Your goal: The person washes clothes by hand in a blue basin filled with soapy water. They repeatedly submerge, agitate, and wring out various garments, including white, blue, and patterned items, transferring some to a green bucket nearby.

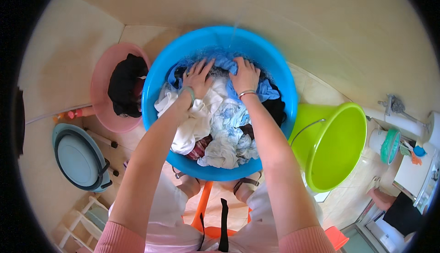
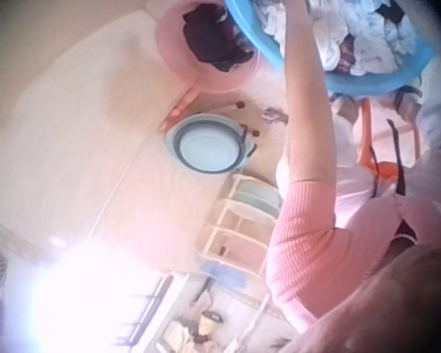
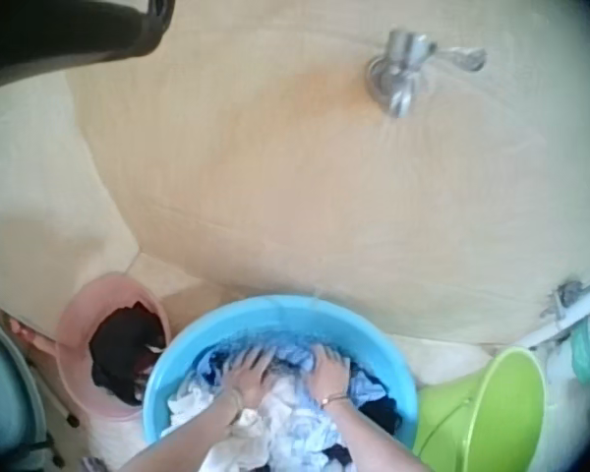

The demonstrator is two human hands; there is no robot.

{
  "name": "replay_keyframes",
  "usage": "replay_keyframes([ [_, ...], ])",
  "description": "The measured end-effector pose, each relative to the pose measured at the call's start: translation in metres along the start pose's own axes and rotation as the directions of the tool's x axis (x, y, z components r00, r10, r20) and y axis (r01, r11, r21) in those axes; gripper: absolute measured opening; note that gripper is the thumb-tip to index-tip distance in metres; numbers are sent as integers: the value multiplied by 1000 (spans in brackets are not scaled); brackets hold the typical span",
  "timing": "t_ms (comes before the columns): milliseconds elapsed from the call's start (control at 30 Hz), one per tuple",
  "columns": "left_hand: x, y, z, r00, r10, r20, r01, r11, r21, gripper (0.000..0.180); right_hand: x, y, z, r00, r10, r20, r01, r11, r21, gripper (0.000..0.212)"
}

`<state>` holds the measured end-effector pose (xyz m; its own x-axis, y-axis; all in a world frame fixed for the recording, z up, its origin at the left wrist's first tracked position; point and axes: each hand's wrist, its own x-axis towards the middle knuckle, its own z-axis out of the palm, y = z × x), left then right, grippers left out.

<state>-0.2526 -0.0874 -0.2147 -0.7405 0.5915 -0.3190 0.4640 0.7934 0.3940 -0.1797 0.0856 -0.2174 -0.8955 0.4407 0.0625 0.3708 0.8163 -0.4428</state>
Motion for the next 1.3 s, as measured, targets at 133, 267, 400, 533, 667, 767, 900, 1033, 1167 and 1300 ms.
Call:
replay_keyframes([
  [133,-36,13,-4,997,50,-65,-48,999,18,63,-41,-24,-19,981,108,-160,-73,975,208,33],
  [267,-76,25,0,998,36,-45,-36,999,1,62,-82,-46,-34,963,96,-253,-33,969,243,32],
  [400,-116,29,7,999,38,-32,-37,999,38,63,-130,-54,-49,980,38,-194,8,973,232,36],
  [533,-144,31,12,996,78,-36,-75,993,90,65,-171,-61,-50,969,230,-90,-190,928,321,38],
  [667,-170,33,14,993,113,-42,-111,993,42,73,-189,-60,-54,972,207,-113,-136,884,447,40],
  [767,-193,43,18,991,127,-47,-124,990,66,76,-208,-62,-51,953,292,-84,-213,837,504,42],
  [900,-220,46,34,986,160,-56,-153,982,115,66,-214,-56,-55,856,516,26,-378,592,712,41],
  [1033,-231,37,48,977,192,-90,-185,979,85,46,-176,-56,-94,783,587,207,-391,206,897,44],
  [1167,-227,40,47,977,173,-126,-170,985,35,36,-128,-85,-188,864,465,192,-245,56,968,35],
  [1300,-227,49,39,971,92,-221,-127,980,-152,27,-107,-102,-231,911,361,199,-155,-147,977,31],
])
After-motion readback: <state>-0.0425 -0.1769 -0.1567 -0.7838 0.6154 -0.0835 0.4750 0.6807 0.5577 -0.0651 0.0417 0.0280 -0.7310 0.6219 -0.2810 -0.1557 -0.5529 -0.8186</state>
